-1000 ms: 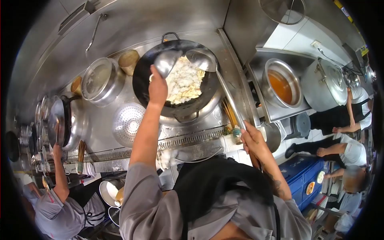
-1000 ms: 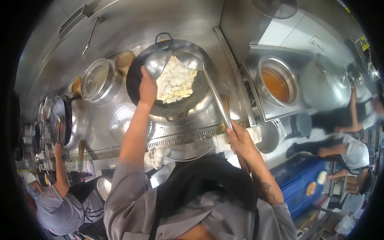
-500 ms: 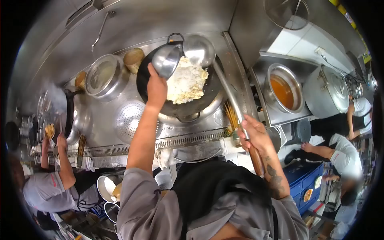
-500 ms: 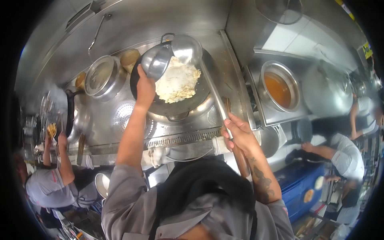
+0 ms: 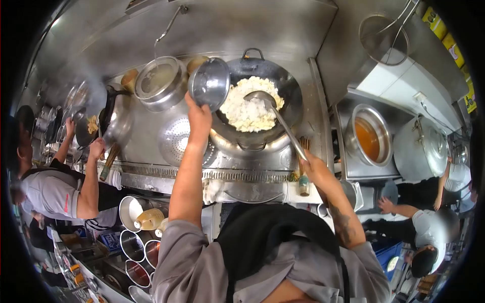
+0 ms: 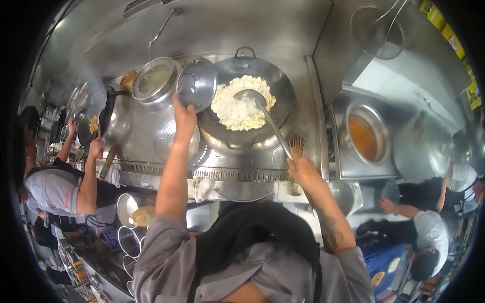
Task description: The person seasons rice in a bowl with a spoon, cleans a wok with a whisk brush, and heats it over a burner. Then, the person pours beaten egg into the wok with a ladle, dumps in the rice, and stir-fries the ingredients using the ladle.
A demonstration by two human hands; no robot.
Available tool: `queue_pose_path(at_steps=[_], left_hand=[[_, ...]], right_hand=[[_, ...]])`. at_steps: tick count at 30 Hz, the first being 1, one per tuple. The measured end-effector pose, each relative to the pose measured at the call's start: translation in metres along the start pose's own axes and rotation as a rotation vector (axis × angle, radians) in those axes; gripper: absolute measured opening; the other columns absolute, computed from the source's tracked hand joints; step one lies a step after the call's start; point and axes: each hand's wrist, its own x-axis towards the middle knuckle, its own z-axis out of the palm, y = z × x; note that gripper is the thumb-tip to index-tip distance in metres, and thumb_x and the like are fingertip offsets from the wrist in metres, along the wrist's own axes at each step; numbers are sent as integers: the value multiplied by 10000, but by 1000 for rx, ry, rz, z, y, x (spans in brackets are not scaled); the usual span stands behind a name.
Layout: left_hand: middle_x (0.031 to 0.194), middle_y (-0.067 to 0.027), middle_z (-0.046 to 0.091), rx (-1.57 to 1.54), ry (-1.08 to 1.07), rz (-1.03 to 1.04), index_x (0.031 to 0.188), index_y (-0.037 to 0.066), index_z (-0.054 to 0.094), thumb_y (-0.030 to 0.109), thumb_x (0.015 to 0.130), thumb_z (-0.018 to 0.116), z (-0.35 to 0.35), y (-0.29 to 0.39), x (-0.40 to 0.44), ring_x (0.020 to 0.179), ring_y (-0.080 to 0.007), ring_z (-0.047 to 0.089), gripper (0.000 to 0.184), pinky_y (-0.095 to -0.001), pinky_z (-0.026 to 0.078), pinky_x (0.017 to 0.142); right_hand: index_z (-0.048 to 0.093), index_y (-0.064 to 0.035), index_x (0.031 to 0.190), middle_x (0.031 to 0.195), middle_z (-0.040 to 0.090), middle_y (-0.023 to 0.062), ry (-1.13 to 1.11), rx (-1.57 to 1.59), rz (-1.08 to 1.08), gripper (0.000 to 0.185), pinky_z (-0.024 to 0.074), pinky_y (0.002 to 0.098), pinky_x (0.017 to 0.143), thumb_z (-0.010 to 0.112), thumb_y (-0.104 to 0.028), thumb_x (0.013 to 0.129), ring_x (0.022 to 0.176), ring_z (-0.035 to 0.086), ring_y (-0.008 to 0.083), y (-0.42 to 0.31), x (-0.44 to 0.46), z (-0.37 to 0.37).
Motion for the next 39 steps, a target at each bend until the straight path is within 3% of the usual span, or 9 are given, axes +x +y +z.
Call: queue_pose_path(at_steps=[6,9,13,17,22,29,33,36,39], left_hand=[[914,-182,596,-246,61,-171,1311,-12,320,1,839,433,-18,16,-16,660,-256,606,485,-375,523,631],[754,-99,544,-418,37,-333,1164,-42,421,32,851,440,-13,34,-28,541,-143,498,323,-307,450,475],[790,-109,556,-706,-12,-629,951,-60,523,109,884,482,-19,38,-47,573,-145,473,187,-310,400,501],[798,-110,562,-756,-16,-743,953,-23,510,108,895,489,-31,42,-80,589,-138,479,144,-295,402,508],[795,-99,567,-877,58,-763,979,0,509,114,901,503,-27,54,-117,589,-135,479,138,-292,415,511],[776,-104,557,-946,229,-712,947,-7,508,121,907,498,-59,67,-200,594,-147,495,134,-298,431,506],[783,-87,555,-973,328,-706,1026,14,496,155,906,525,-68,87,-245,592,-141,493,188,-284,420,503],[785,-83,557,-1015,419,-738,1063,40,498,187,905,541,-85,104,-299,577,-129,473,221,-274,405,506],[776,-87,553,-1016,525,-731,1053,41,505,207,908,541,-106,112,-352,571,-132,465,223,-272,396,504]], right_hand=[[407,30,1355,849,617,280,71,-44,0,452,485,459,703,482,-180,962,792,621,435,-40,-41,-44],[436,23,1325,889,620,302,-40,-178,-4,421,481,501,746,472,-180,958,838,618,455,7,-12,-8],[458,34,1278,867,621,306,-66,-159,-91,384,478,516,747,456,-181,959,852,614,462,9,16,-17],[469,41,1248,890,619,312,2,-87,-111,365,471,520,759,461,-176,955,864,609,467,3,2,-20],[467,28,1267,890,621,316,-134,-148,-80,380,469,530,747,475,-184,952,831,615,469,24,64,-15],[471,12,1294,889,620,316,7,-117,-256,398,475,510,761,482,-198,956,847,609,469,42,-12,-45],[455,13,1325,888,618,320,-209,-214,-257,432,482,496,768,483,-219,962,844,610,471,56,28,-49],[459,7,1325,938,617,323,-61,-58,-290,429,490,478,786,485,-219,961,883,611,464,44,10,-54],[456,0,1337,954,639,299,-145,-152,-275,441,500,461,779,473,-241,969,880,630,450,106,37,-19]])
